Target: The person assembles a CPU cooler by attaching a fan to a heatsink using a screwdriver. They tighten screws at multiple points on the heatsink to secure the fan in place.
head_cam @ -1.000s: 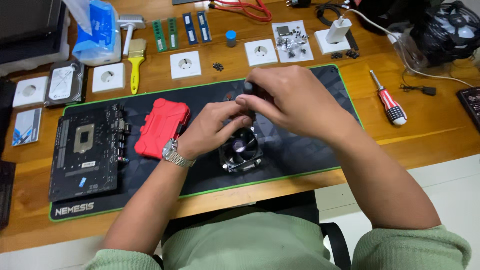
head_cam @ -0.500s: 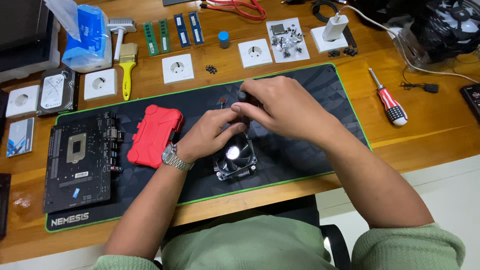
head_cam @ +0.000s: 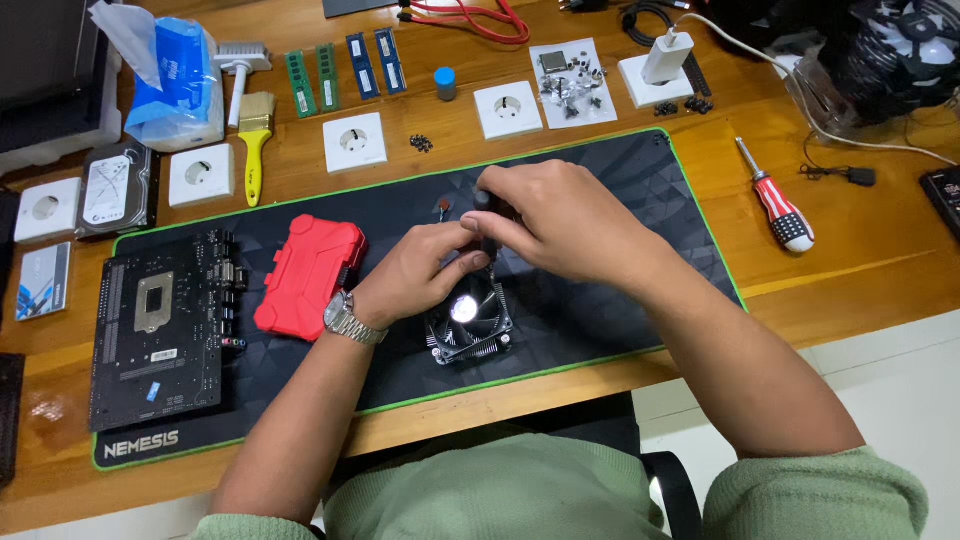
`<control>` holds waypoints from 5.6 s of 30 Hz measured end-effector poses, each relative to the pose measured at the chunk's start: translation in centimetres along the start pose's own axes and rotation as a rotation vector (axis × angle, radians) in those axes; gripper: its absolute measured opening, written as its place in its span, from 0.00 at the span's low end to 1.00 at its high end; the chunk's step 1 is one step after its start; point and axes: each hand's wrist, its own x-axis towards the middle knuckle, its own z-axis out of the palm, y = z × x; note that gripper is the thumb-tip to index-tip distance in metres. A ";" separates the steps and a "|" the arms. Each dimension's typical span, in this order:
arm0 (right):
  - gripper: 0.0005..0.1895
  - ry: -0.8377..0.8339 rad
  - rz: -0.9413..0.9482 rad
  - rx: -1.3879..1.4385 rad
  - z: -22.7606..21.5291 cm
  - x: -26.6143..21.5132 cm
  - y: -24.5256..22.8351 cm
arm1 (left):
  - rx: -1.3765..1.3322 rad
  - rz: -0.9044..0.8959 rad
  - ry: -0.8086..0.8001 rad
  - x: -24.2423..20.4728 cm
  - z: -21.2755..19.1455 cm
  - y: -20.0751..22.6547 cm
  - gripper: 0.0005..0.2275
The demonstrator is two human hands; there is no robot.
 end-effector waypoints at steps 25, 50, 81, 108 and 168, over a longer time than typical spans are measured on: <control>0.18 0.095 -0.240 -0.570 -0.8 -0.5 -1.8 | -0.009 0.064 0.037 1.1 -0.5 3.6 0.02; 0.12 -0.068 -0.215 -0.446 0.5 -0.2 -0.5 | 0.034 -0.019 -0.016 1.0 -0.6 3.4 0.02; 0.10 -0.218 -0.066 -0.151 -1.7 -5.3 -5.5 | -0.002 0.026 -0.067 -2.7 2.1 8.1 0.04; 0.23 -0.017 -0.236 -0.585 2.1 -5.2 -3.4 | -0.160 0.110 -0.003 -2.3 3.1 8.0 0.04; 0.11 -0.137 -0.151 -0.078 1.5 4.7 -7.2 | -0.216 -0.078 0.317 -6.7 -2.6 1.0 0.08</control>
